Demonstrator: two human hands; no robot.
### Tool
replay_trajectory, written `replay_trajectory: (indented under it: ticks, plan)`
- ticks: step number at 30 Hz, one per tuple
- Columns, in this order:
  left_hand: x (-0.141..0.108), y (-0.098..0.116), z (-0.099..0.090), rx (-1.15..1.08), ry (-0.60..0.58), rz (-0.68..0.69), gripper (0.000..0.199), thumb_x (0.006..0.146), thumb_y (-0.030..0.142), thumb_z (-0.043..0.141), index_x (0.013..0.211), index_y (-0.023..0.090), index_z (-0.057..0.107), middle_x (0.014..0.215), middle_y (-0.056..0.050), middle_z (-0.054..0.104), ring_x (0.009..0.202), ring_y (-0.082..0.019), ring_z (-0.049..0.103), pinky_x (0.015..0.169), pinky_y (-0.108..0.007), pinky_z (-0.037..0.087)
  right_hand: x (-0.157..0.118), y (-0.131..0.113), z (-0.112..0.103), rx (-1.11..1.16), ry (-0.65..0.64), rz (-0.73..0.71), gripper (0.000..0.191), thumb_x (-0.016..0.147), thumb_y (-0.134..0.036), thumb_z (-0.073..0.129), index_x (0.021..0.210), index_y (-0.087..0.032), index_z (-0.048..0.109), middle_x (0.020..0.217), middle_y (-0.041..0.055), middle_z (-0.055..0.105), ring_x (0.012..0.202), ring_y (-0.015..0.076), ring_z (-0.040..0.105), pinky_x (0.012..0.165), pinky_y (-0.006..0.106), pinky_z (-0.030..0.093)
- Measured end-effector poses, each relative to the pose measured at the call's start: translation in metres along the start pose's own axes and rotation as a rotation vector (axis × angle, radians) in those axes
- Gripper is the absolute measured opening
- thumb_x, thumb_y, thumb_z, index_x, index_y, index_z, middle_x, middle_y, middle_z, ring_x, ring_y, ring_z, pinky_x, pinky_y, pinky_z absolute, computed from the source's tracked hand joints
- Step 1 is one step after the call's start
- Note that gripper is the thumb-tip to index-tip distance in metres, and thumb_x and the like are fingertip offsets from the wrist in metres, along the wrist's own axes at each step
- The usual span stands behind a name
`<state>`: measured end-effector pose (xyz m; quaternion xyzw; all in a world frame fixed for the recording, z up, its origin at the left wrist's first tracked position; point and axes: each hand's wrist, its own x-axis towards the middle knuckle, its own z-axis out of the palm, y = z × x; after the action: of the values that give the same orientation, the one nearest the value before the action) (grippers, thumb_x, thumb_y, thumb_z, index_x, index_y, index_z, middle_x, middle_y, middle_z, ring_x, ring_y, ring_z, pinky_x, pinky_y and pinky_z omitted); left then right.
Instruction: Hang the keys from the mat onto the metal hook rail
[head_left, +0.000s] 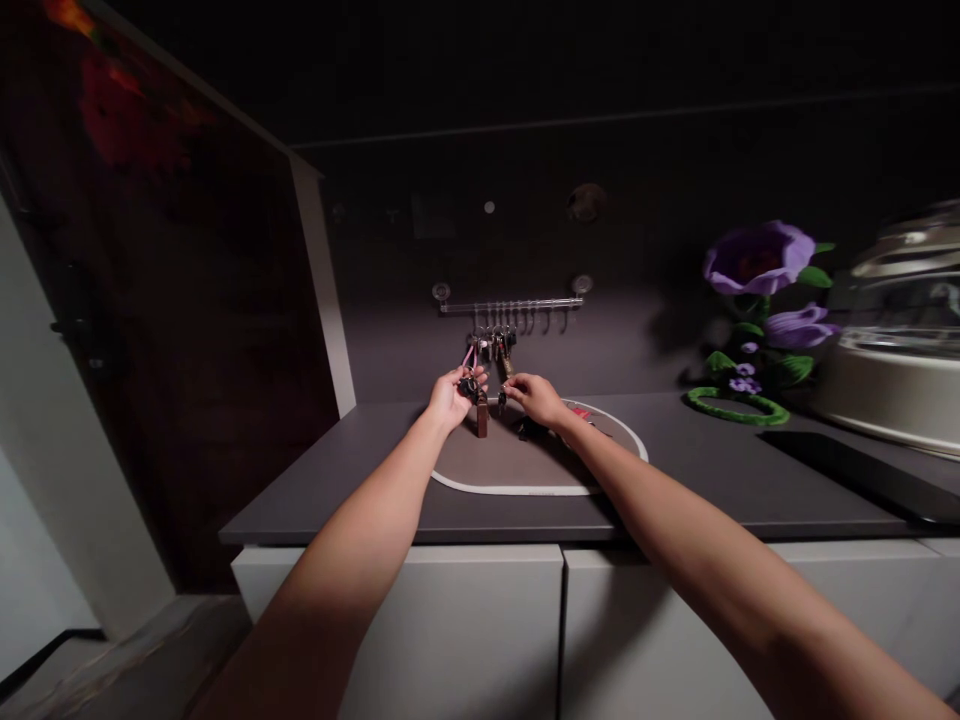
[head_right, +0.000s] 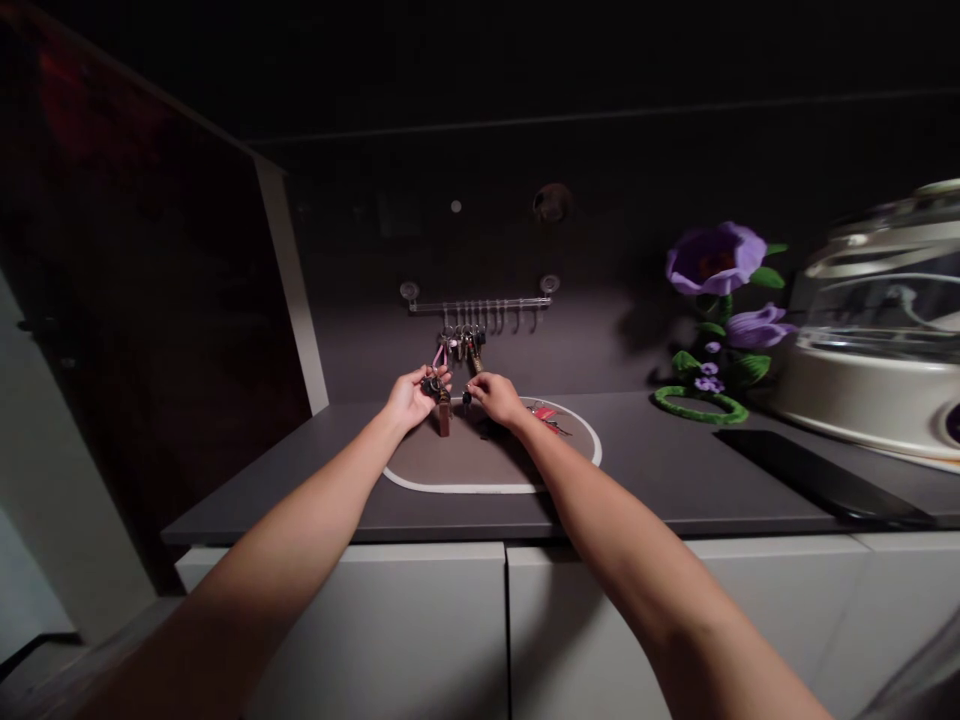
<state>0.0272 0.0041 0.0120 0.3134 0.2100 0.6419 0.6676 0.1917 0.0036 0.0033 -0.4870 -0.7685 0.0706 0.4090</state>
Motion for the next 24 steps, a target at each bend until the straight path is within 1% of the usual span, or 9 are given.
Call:
replay_trajectory:
  ticks: [4, 7, 10, 14, 19, 22, 24]
  plan:
    - [0.000, -0.003, 0.003, 0.003, -0.027, -0.006, 0.014, 0.082, 0.011, 0.041, 0.073, 0.013, 0.053, 0.072, -0.008, 0.065, 0.067, -0.018, 0.064, 0.069, -0.034, 0.048, 0.003, -0.002, -0.005, 0.062, 0.054, -0.006, 0.020, 0.077, -0.029, 0.051, 0.083, -0.014, 0.064, 0.082, 0.0043, 0.066, 0.076, 0.0137, 0.058, 0.072, 0.024, 0.041]
    - [-0.002, -0.005, 0.005, 0.019, -0.059, 0.009, 0.014, 0.081, 0.010, 0.043, 0.074, 0.012, 0.054, 0.072, -0.008, 0.065, 0.066, -0.018, 0.064, 0.066, -0.033, 0.049, 0.011, 0.000, -0.009, 0.173, 0.095, 0.010, 0.022, 0.076, -0.030, 0.052, 0.081, -0.013, 0.064, 0.077, 0.0036, 0.065, 0.069, 0.0120, 0.056, 0.067, 0.023, 0.043]
    - [-0.004, -0.008, 0.006, 0.032, -0.090, 0.024, 0.012, 0.081, 0.010, 0.045, 0.072, 0.012, 0.054, 0.074, -0.009, 0.066, 0.066, -0.018, 0.064, 0.063, -0.030, 0.049, 0.024, 0.002, -0.017, 0.326, 0.142, 0.058, 0.020, 0.075, -0.027, 0.053, 0.082, -0.011, 0.063, 0.074, 0.0032, 0.064, 0.063, 0.0094, 0.054, 0.063, 0.021, 0.045]
    - [-0.004, -0.010, 0.007, 0.041, -0.124, 0.018, 0.012, 0.080, 0.010, 0.047, 0.071, 0.011, 0.054, 0.074, -0.009, 0.066, 0.067, -0.017, 0.065, 0.061, -0.028, 0.049, 0.042, 0.002, -0.030, 0.475, 0.229, 0.143, 0.018, 0.074, -0.023, 0.055, 0.084, -0.011, 0.062, 0.078, 0.0046, 0.064, 0.062, 0.0080, 0.054, 0.060, 0.020, 0.046]
    - [-0.005, -0.011, 0.007, 0.050, -0.126, 0.000, 0.012, 0.079, 0.011, 0.049, 0.069, 0.011, 0.054, 0.076, -0.010, 0.066, 0.068, -0.018, 0.065, 0.058, -0.027, 0.048, 0.066, 0.003, -0.042, 0.494, 0.313, 0.220, 0.019, 0.074, -0.020, 0.056, 0.087, -0.010, 0.064, 0.080, 0.0068, 0.066, 0.062, 0.0081, 0.057, 0.059, 0.019, 0.048]
    - [-0.005, -0.011, 0.008, 0.057, -0.129, -0.003, 0.012, 0.079, 0.011, 0.049, 0.068, 0.011, 0.054, 0.074, -0.010, 0.066, 0.068, -0.017, 0.065, 0.058, -0.026, 0.048, 0.080, 0.007, -0.043, 0.493, 0.380, 0.263, 0.022, 0.073, -0.021, 0.056, 0.090, -0.009, 0.065, 0.079, 0.0078, 0.067, 0.061, 0.0090, 0.058, 0.060, 0.021, 0.049]
    - [-0.005, -0.011, 0.008, 0.061, -0.129, 0.000, 0.013, 0.079, 0.011, 0.049, 0.068, 0.011, 0.054, 0.074, -0.010, 0.066, 0.068, -0.017, 0.065, 0.057, -0.025, 0.048, 0.090, 0.010, -0.042, 0.446, 0.426, 0.281, 0.024, 0.073, -0.022, 0.057, 0.090, -0.008, 0.066, 0.075, 0.0078, 0.067, 0.060, 0.0102, 0.059, 0.060, 0.022, 0.049]
